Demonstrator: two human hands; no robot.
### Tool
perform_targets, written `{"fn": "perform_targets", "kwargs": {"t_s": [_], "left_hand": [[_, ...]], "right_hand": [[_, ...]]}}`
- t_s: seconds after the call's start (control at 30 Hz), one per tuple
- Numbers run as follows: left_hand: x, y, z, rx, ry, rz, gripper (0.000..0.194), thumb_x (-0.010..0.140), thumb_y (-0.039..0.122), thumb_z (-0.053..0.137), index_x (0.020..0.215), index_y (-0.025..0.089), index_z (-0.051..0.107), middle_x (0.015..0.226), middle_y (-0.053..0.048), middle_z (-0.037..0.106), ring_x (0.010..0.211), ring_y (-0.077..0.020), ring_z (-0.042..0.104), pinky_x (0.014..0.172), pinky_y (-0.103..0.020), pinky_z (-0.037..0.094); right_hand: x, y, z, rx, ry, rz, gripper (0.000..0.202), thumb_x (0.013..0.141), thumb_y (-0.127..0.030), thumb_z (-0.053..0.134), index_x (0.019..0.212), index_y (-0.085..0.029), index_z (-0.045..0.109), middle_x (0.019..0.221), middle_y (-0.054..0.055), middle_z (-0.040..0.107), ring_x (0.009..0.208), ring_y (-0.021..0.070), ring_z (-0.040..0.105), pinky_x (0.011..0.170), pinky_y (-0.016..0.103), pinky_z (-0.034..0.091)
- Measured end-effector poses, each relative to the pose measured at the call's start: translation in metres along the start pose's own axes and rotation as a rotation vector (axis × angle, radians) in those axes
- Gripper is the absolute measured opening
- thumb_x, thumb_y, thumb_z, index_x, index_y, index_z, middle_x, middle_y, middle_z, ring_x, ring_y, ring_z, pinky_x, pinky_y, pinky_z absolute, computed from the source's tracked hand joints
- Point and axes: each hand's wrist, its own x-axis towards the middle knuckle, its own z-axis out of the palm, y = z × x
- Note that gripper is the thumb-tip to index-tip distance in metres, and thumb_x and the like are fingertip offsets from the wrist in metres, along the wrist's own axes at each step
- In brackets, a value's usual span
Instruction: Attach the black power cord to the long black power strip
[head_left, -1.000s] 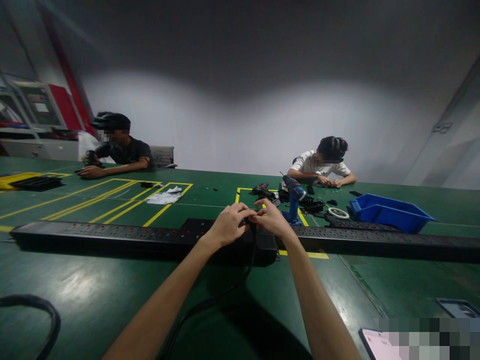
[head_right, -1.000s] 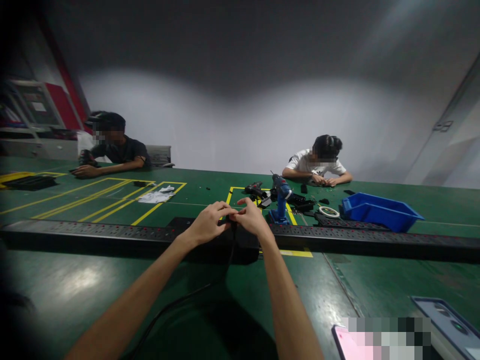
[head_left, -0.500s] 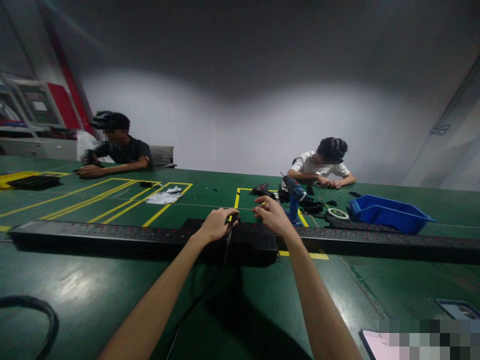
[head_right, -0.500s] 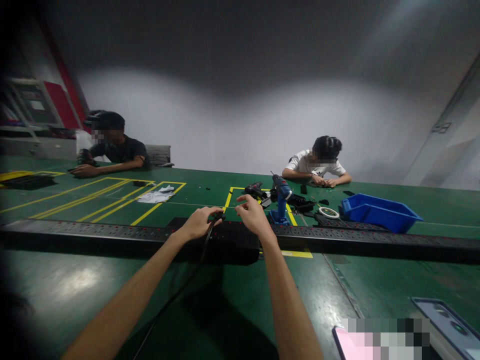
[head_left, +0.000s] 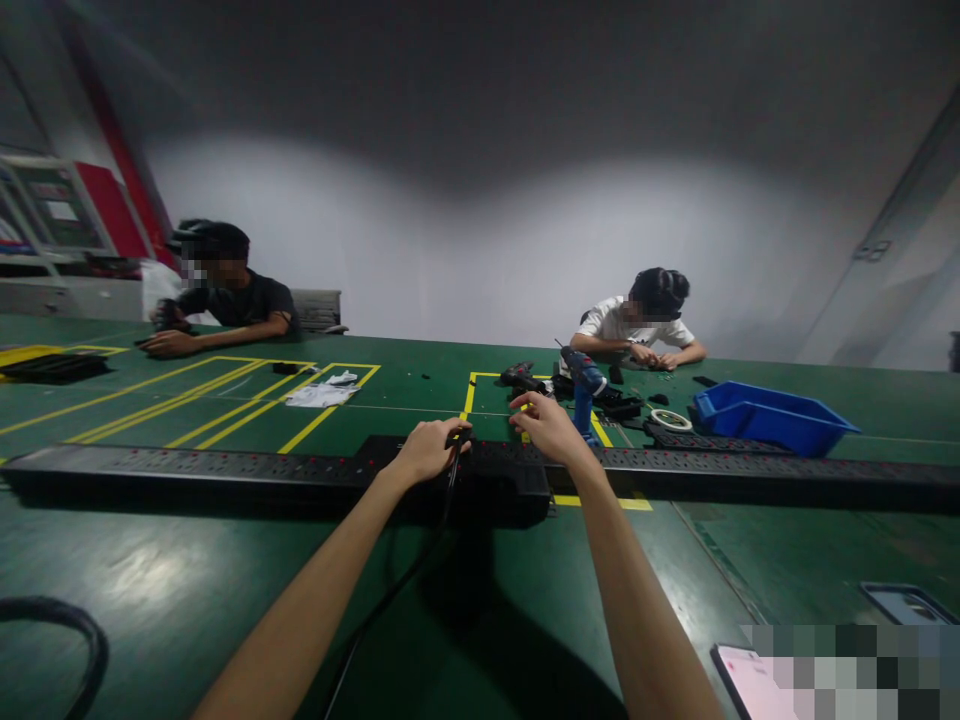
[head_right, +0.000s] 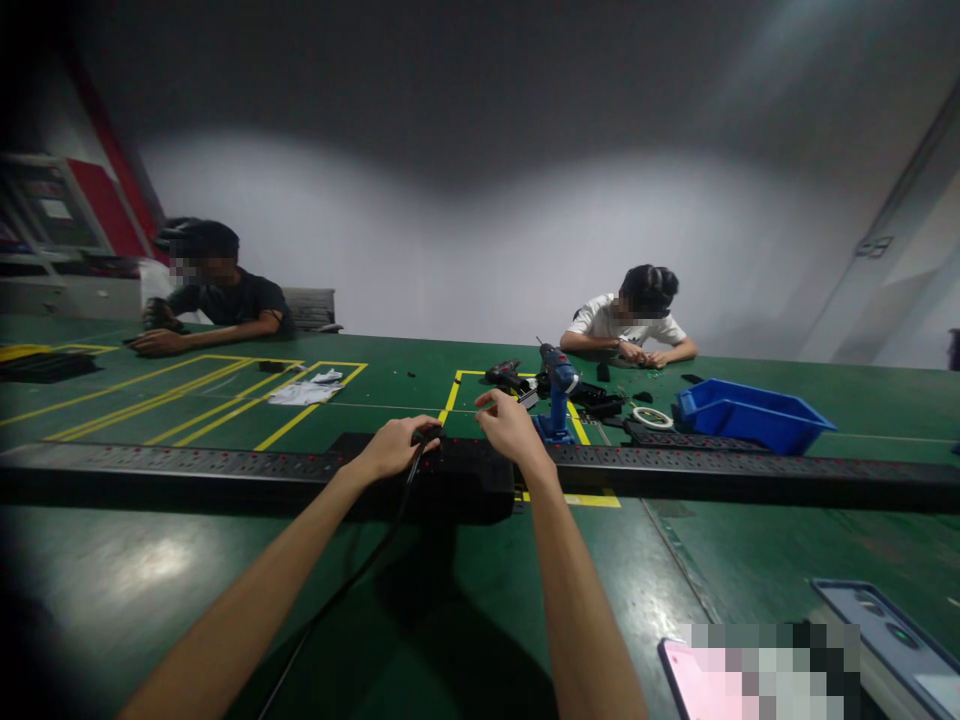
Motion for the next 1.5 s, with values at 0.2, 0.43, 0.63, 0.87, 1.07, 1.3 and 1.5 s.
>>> {"fn": "perform_targets", "kwargs": {"t_s": [0.2, 0.43, 0.63, 0.87, 1.07, 1.3, 1.5], "left_hand": [[-0.001, 0.007, -0.002, 0.029, -0.003, -0.057, 0.038, 0.081, 0.042, 0.062, 0.116, 0.028, 0.065, 0.11, -0.005, 0.071, 0.106, -0.0244, 0.064, 0.092, -0.032, 0.046], [0.001, 0.006, -0.002, 0.066, -0.004, -0.037, 0.036, 0.08, 0.041, 0.063, 0.114, 0.028, 0.066, 0.109, -0.005, 0.071, 0.102, -0.0248, 0.065, 0.09, -0.033, 0.046], [0.001, 0.003, 0.001, 0.068, -0.036, -0.041, 0.038, 0.08, 0.039, 0.063, 0.117, 0.03, 0.064, 0.11, -0.004, 0.071, 0.104, -0.0245, 0.064, 0.09, -0.032, 0.046], [0.0, -0.003, 0.007, 0.028, -0.016, -0.022, 0.037, 0.082, 0.042, 0.061, 0.116, 0.03, 0.064, 0.107, -0.003, 0.072, 0.099, -0.0231, 0.066, 0.086, -0.031, 0.048], [0.0, 0.001, 0.007, 0.03, -0.036, -0.005, 0.034, 0.083, 0.034, 0.059, 0.117, 0.031, 0.064, 0.112, -0.002, 0.071, 0.102, -0.0228, 0.066, 0.089, -0.031, 0.048], [-0.002, 0.001, 0.008, -0.01, -0.042, 0.005, 0.033, 0.081, 0.029, 0.058, 0.114, 0.028, 0.065, 0.112, -0.001, 0.071, 0.103, -0.0228, 0.066, 0.088, -0.03, 0.049], [0.004, -0.013, 0.007, -0.071, -0.128, 0.018, 0.037, 0.084, 0.026, 0.052, 0.12, 0.028, 0.062, 0.122, 0.0, 0.066, 0.112, -0.0207, 0.061, 0.098, -0.03, 0.044]], "right_hand": [[-0.001, 0.0, 0.004, -0.043, -0.017, 0.001, 0.021, 0.083, -0.022, 0.053, 0.102, -0.018, 0.061, 0.089, 0.004, 0.068, 0.076, 0.0141, 0.063, 0.066, 0.022, 0.046], [-0.003, -0.001, 0.004, -0.116, -0.06, -0.017, 0.019, 0.083, -0.023, 0.055, 0.1, -0.018, 0.063, 0.082, 0.003, 0.067, 0.072, 0.0137, 0.06, 0.064, 0.022, 0.044], [-0.003, -0.001, 0.005, -0.162, -0.079, -0.026, 0.019, 0.083, -0.023, 0.055, 0.099, -0.018, 0.064, 0.078, 0.002, 0.066, 0.068, 0.0128, 0.058, 0.062, 0.021, 0.041], [-0.007, -0.008, 0.005, -0.205, -0.107, -0.041, 0.017, 0.081, -0.02, 0.055, 0.094, -0.018, 0.066, 0.078, 0.003, 0.067, 0.071, 0.0146, 0.058, 0.064, 0.022, 0.04], [-0.009, -0.012, 0.009, -0.233, -0.172, -0.052, 0.021, 0.081, -0.014, 0.051, 0.094, -0.019, 0.067, 0.083, 0.003, 0.068, 0.075, 0.015, 0.06, 0.066, 0.021, 0.04], [-0.011, -0.014, 0.013, -0.236, -0.267, -0.047, 0.024, 0.08, -0.012, 0.051, 0.095, -0.02, 0.068, 0.081, 0.002, 0.068, 0.072, 0.0141, 0.06, 0.063, 0.02, 0.041], [-0.01, -0.012, 0.025, -0.155, -0.416, -0.052, 0.026, 0.084, -0.014, 0.05, 0.104, -0.017, 0.066, 0.086, 0.002, 0.069, 0.064, 0.0096, 0.06, 0.06, 0.017, 0.043]]}}
